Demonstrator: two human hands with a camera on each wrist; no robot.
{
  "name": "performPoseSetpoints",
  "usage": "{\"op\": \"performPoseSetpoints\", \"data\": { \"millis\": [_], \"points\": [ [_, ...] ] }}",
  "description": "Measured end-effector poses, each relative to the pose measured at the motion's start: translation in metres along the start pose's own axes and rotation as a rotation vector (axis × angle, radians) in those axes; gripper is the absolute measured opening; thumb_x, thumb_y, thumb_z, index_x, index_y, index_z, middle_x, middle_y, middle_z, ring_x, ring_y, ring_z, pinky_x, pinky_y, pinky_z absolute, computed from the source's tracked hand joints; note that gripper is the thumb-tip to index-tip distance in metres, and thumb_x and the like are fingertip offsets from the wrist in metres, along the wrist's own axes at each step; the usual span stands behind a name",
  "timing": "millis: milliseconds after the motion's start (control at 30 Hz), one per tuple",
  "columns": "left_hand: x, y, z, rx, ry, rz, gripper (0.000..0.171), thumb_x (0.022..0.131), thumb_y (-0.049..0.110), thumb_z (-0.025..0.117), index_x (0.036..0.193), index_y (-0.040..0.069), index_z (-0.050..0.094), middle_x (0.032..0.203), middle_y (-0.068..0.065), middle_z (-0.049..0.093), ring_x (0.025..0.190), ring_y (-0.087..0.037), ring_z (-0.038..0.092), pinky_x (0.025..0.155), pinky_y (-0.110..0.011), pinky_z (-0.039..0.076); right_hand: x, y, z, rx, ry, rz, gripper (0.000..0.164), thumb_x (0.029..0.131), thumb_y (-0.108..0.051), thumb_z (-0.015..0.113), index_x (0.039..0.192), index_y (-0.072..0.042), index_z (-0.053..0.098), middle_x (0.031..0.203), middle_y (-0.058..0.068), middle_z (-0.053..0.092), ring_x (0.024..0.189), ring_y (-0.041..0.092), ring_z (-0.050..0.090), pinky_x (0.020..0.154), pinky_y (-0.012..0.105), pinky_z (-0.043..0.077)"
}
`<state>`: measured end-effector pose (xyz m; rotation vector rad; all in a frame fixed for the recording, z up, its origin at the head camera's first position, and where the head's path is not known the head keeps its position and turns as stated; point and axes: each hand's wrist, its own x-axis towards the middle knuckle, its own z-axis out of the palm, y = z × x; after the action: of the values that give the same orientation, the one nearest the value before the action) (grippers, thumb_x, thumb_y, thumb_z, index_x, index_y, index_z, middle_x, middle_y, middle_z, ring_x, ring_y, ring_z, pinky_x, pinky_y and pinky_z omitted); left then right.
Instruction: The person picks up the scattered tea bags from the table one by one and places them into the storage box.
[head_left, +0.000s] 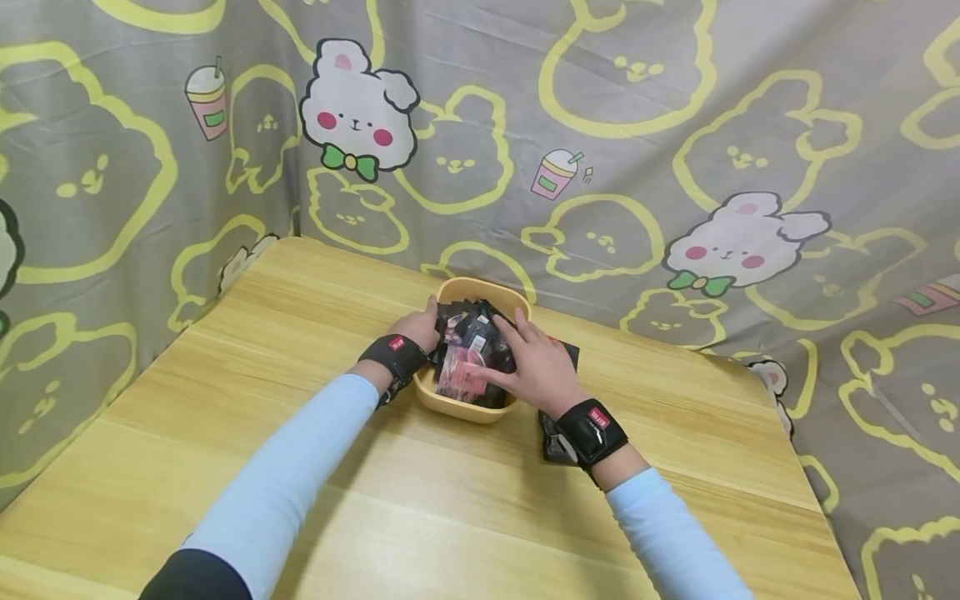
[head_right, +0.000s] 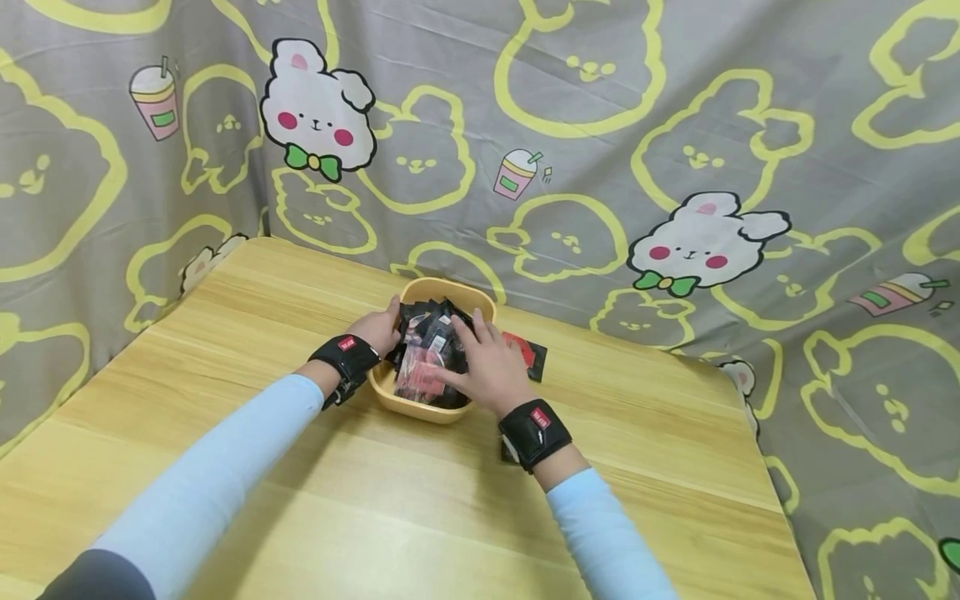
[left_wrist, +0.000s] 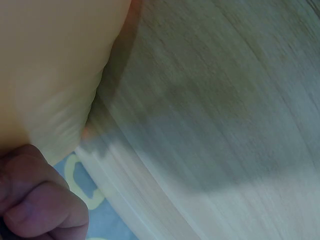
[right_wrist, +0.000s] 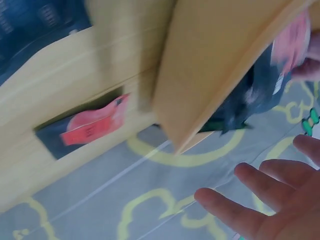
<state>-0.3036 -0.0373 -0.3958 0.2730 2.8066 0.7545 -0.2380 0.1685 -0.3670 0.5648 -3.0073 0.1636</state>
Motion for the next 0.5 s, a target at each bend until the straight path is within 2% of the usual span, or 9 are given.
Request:
{"op": "performPoseSetpoints", "data": {
  "millis": [300, 500],
  "points": [
    [-0.002, 0.002, -0.001, 0.007, 0.022, 0.001, 0.072, 0.09, 0.01, 0.049, 0.149, -0.001, 0.009, 0.09, -0.02, 0.067, 0.069, -0.027, 0.059, 0.061, -0.032, 0.045, -0.001, 0.04, -0.007, 0.065, -0.004, 0.125, 0.086, 0.082, -0.07, 0.048, 0.15, -0.022, 0.024, 0.154, 0.018, 0.02, 0.134, 0.042, 0.033, 0.094, 0.061, 0.038],
    [0.001, 0.0, 0.002, 0.005, 0.034, 0.004, 0.071, 0.09, 0.01, 0.049, 0.149, -0.001, 0.011, 0.084, -0.019, 0.066, 0.066, -0.026, 0.058, 0.058, -0.031, 0.043, -0.002, 0.073, -0.003, 0.083, -0.003, 0.203, 0.083, 0.084, -0.065, 0.05, 0.149, -0.018, 0.027, 0.152, 0.023, 0.02, 0.133, 0.043, 0.033, 0.09, 0.062, 0.04]
  ]
}}
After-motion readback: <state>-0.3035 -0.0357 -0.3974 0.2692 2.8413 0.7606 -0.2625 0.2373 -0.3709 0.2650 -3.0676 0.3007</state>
